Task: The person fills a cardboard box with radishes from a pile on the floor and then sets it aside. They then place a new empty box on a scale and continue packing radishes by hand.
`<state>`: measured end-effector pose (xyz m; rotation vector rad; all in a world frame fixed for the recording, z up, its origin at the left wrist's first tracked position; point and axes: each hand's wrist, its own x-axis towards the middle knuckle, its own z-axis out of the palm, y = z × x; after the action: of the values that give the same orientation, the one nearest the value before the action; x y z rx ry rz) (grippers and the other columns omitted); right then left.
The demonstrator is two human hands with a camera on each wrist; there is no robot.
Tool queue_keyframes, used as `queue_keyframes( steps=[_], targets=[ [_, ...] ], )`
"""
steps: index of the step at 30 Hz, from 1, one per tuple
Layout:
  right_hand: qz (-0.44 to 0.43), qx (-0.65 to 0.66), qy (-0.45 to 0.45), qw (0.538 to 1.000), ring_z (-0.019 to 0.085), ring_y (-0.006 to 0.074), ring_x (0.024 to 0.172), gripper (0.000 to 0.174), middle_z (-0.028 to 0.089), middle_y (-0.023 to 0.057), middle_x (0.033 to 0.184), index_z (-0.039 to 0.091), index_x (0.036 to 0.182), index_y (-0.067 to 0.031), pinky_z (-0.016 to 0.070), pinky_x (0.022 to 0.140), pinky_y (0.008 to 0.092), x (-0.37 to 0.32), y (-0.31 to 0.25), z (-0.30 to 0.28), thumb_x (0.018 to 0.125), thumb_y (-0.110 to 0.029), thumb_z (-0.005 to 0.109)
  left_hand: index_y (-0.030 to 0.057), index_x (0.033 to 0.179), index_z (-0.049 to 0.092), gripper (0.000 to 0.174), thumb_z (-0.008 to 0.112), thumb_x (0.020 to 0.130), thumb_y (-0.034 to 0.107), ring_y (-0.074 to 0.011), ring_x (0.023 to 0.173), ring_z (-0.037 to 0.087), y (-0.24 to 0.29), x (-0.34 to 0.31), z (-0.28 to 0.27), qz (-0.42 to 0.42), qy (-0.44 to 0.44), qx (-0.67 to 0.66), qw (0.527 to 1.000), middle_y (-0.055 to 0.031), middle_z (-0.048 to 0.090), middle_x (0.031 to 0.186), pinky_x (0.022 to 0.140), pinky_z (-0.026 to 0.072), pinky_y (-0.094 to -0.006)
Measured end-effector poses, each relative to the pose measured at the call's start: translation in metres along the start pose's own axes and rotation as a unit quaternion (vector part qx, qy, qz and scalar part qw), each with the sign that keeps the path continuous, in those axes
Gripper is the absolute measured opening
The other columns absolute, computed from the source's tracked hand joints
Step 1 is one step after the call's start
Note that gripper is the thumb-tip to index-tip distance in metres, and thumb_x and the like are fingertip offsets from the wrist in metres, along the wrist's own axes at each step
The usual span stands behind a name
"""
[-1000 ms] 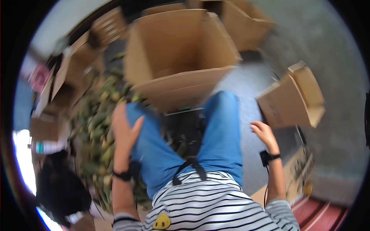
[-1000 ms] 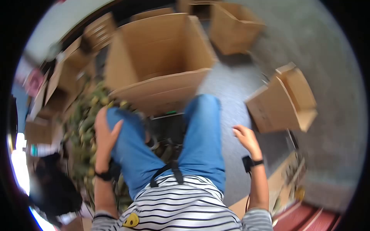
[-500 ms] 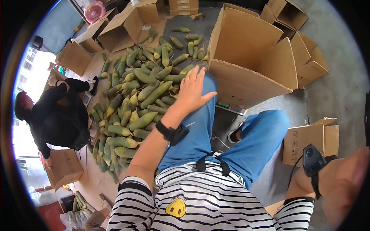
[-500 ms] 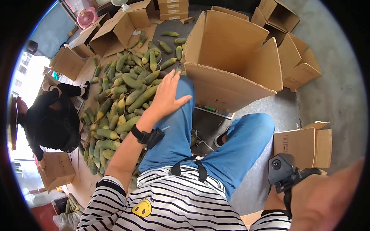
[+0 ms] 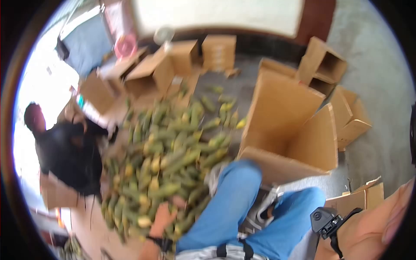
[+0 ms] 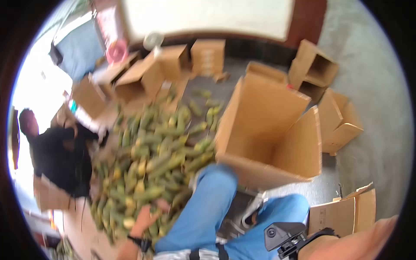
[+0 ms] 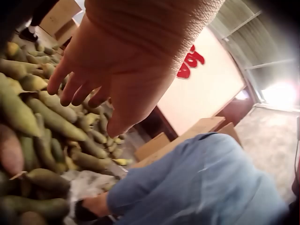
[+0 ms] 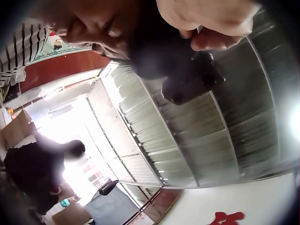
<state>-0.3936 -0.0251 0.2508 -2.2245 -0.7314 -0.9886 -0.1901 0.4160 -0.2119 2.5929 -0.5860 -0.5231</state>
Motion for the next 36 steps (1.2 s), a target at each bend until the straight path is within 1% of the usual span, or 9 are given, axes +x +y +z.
queue_keyframes(
  steps=[3,6,8,10,13,19,21,26,36],
  targets=[
    [0.061,0.116,-0.076,0.988,0.060,0.0243,0.086,0.053,0.058,0.0146,0.089,0.047,0.124,0.0092,0.0519,0.075,0.0340,0.059,-0.004,0.073,0.080,-0.006,0.071,-0.0020,0.122,0.050,0.057,0.072,0.078,0.027,-0.0436,0.110,0.052,-0.036,-0.034,0.020,-0.101,0.064,0.009,0.993,-0.0265,0.054,0.118,0.092,0.0460,-0.0484],
    [0.073,0.184,-0.141,0.970,0.061,0.0255,0.088,0.056,0.059,0.0152,0.091,0.045,0.126,0.0099,0.0537,0.077,0.0347,0.012,-0.007,0.038,0.079,-0.005,0.073,-0.0017,0.120,0.051,0.053,0.071,0.077,0.023,-0.0438,0.110,0.051,-0.049,-0.048,0.019,-0.143,0.076,0.020,0.987,-0.0258,0.053,0.118,0.091,0.0455,-0.0493],
    [0.169,-0.211,0.101,0.958,0.049,0.0186,0.070,0.019,0.055,0.0132,0.091,0.058,0.096,-0.0016,0.0376,0.059,0.0298,-0.043,0.004,0.078,0.086,-0.018,0.060,-0.0020,0.120,0.050,0.049,0.068,0.079,0.018,-0.0434,0.112,0.049,-0.048,-0.048,0.018,-0.147,0.089,0.021,0.985,-0.0253,0.051,0.121,0.092,0.0445,-0.0495],
    [0.274,-0.143,0.131,0.942,0.056,0.0223,0.077,0.016,0.059,0.0155,0.097,0.061,0.099,-0.0007,0.0453,0.068,0.0311,-0.055,0.030,0.115,0.083,-0.006,0.060,-0.0020,0.120,0.050,0.049,0.068,0.080,0.017,-0.0430,0.113,0.049,-0.047,-0.036,0.017,-0.146,0.103,0.030,0.983,-0.0249,0.050,0.123,0.092,0.0443,-0.0494],
    [0.249,-0.211,-0.107,0.939,0.061,0.0303,0.099,0.024,0.061,0.0158,0.114,0.064,0.105,-0.0001,0.0493,0.084,0.0367,-0.074,0.058,0.137,0.081,-0.004,0.064,-0.0015,0.124,0.049,0.050,0.068,0.080,0.015,-0.0408,0.118,0.047,-0.050,-0.003,0.009,-0.111,0.123,0.064,0.984,-0.0228,0.048,0.128,0.095,0.0432,-0.0483],
    [0.235,-0.354,-0.101,0.900,0.057,0.0355,0.110,0.037,0.058,0.0170,0.123,0.062,0.114,-0.0023,0.0456,0.093,0.0431,-0.103,0.101,0.147,0.078,-0.006,0.070,0.0013,0.134,0.043,0.063,0.070,0.078,0.016,-0.0353,0.130,0.040,-0.068,0.075,0.011,-0.098,0.087,0.199,0.971,-0.0182,0.042,0.140,0.104,0.0368,-0.0470],
    [0.313,-0.393,-0.104,0.858,0.055,0.0351,0.112,0.042,0.056,0.0171,0.125,0.060,0.119,-0.0034,0.0446,0.095,0.0430,-0.113,0.118,0.140,0.078,-0.009,0.072,0.0036,0.138,0.040,0.071,0.073,0.077,0.020,-0.0332,0.135,0.035,-0.073,0.090,0.009,-0.160,-0.030,0.222,0.961,-0.0152,0.039,0.145,0.106,0.0351,-0.0486],
    [0.351,-0.351,-0.151,0.854,0.064,0.0270,0.076,0.022,0.067,0.0076,0.080,0.067,0.087,-0.0039,0.0511,0.069,0.0350,-0.135,0.137,0.133,0.075,-0.019,0.077,0.0093,0.133,0.045,0.073,0.080,0.071,0.025,-0.0310,0.121,0.044,-0.078,0.108,0.013,-0.159,-0.066,0.347,0.922,-0.0119,0.049,0.127,0.096,0.0395,-0.0460],
    [0.341,-0.355,-0.141,0.859,0.060,0.0249,0.071,0.017,0.060,0.0050,0.073,0.064,0.077,-0.0077,0.0472,0.064,0.0357,-0.150,0.128,0.138,0.073,-0.019,0.075,0.0103,0.121,0.051,0.071,0.082,0.059,0.028,-0.0339,0.111,0.051,-0.068,0.078,0.018,-0.097,-0.025,0.243,0.965,-0.0137,0.053,0.117,0.093,0.0412,-0.0484]
  ],
)
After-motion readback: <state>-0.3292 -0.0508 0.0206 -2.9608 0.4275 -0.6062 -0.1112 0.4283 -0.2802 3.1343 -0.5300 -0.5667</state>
